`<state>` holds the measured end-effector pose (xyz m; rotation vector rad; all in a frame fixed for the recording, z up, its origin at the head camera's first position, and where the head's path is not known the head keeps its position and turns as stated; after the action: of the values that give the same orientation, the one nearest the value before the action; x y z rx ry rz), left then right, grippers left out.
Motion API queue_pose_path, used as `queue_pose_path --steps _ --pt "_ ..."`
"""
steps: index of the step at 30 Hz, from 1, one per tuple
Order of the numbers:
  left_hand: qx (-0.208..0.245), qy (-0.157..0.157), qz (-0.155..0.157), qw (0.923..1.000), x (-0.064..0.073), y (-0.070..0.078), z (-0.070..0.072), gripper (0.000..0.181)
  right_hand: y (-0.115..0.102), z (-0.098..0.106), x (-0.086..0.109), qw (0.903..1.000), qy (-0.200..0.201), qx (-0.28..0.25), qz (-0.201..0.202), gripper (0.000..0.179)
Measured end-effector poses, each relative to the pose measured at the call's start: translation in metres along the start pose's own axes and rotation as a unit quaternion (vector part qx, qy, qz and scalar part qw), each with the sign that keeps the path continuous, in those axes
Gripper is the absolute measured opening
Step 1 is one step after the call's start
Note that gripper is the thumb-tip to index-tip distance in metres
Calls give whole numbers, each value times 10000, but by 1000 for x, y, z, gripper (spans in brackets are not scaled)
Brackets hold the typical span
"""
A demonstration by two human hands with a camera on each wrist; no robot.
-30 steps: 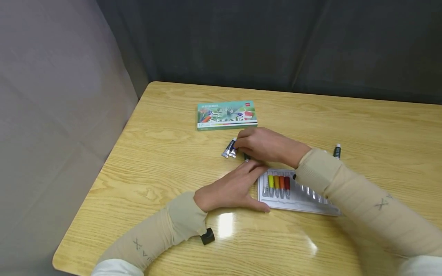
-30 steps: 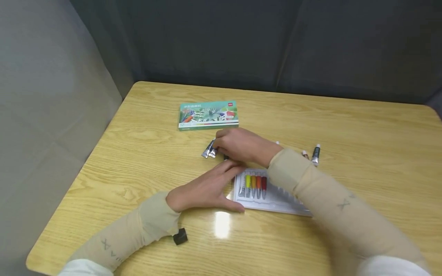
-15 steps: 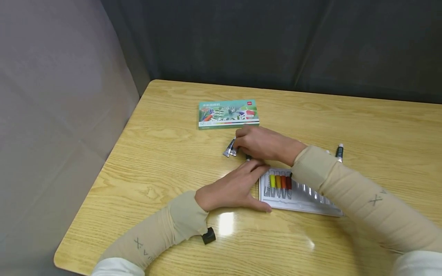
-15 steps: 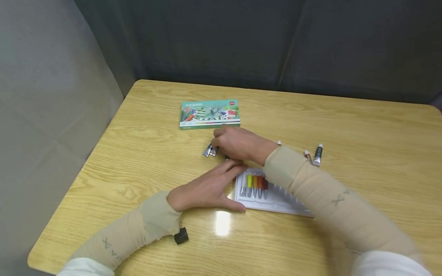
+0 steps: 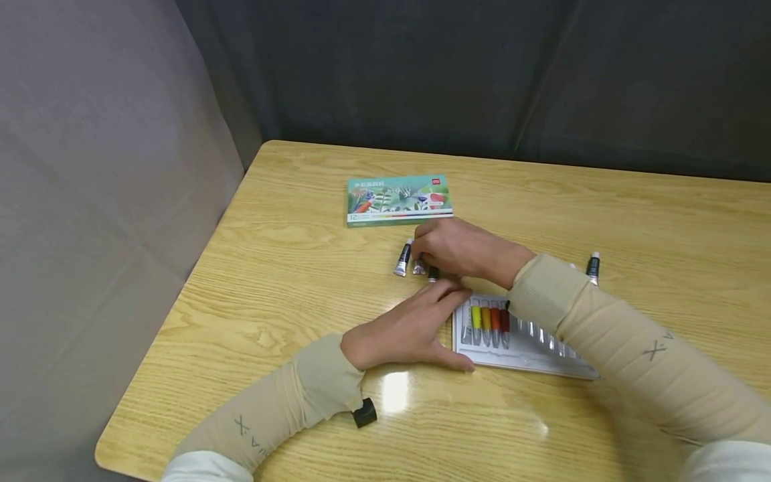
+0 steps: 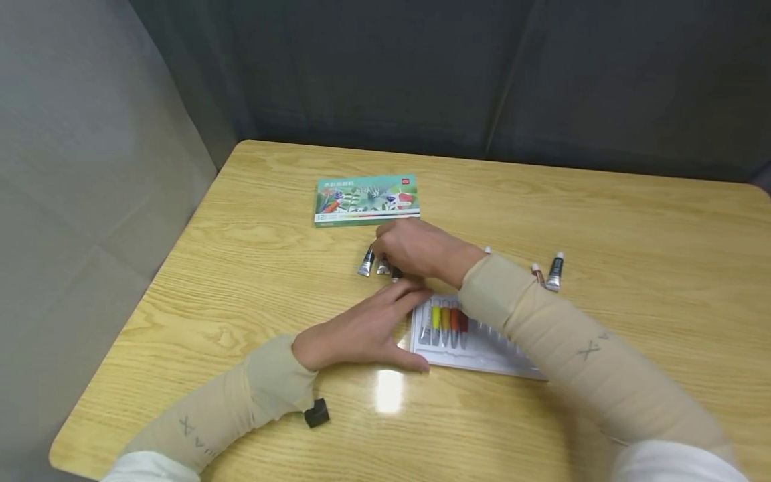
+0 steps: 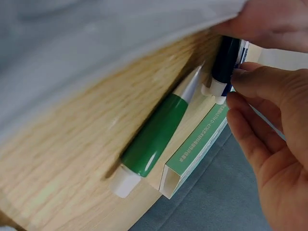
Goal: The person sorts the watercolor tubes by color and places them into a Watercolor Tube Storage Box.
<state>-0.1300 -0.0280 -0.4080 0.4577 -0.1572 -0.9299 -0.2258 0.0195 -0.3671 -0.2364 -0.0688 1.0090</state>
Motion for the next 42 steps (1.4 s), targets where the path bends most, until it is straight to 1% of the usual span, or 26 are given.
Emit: queue_pose_path --steps 8,14,19,24,27,32,37,42 --pt "-68 28 -24 10000 0 1 0 106 -2 -1 -3 9998 20 57 171 17" --pt "-91 -13 -9 10000 1 1 0 106 -3 0 -4 9998 -68 128 134 16" --pt "-149 -15 -7 9999 1 1 0 105 -4 -1 -4 9998 -145 88 92 13" --pt "-213 19 -35 9998 0 1 0 106 -1 -2 -3 9995 -303 -38 -107 10" --pt "-281 65 -58 9996 0 1 0 106 -2 -1 -3 9992 -356 -89 -161 10" --pt "-227 61 -84 9997 0 1 0 106 -2 -1 -2 9992 -359 -122 -92 12" --pt "-209 -11 -39 9998 0 0 -1 107 -3 -2 -2 9988 -484 -114 -47 17" --pt "-209 -7 -59 9998 0 0 -1 107 -3 -3 -2 9986 -519 -116 -25 16"
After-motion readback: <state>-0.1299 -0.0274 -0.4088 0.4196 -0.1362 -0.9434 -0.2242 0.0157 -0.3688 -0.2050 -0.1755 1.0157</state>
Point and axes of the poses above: each hand's wrist, its own x-axis away from the middle knuckle, its own z-axis out of the back of the hand, y = z × x, the point moved 6 cm from there along -x, towards the middle knuckle, and after that the axes turned 7 degrees about -z, right-handed, at the moved point
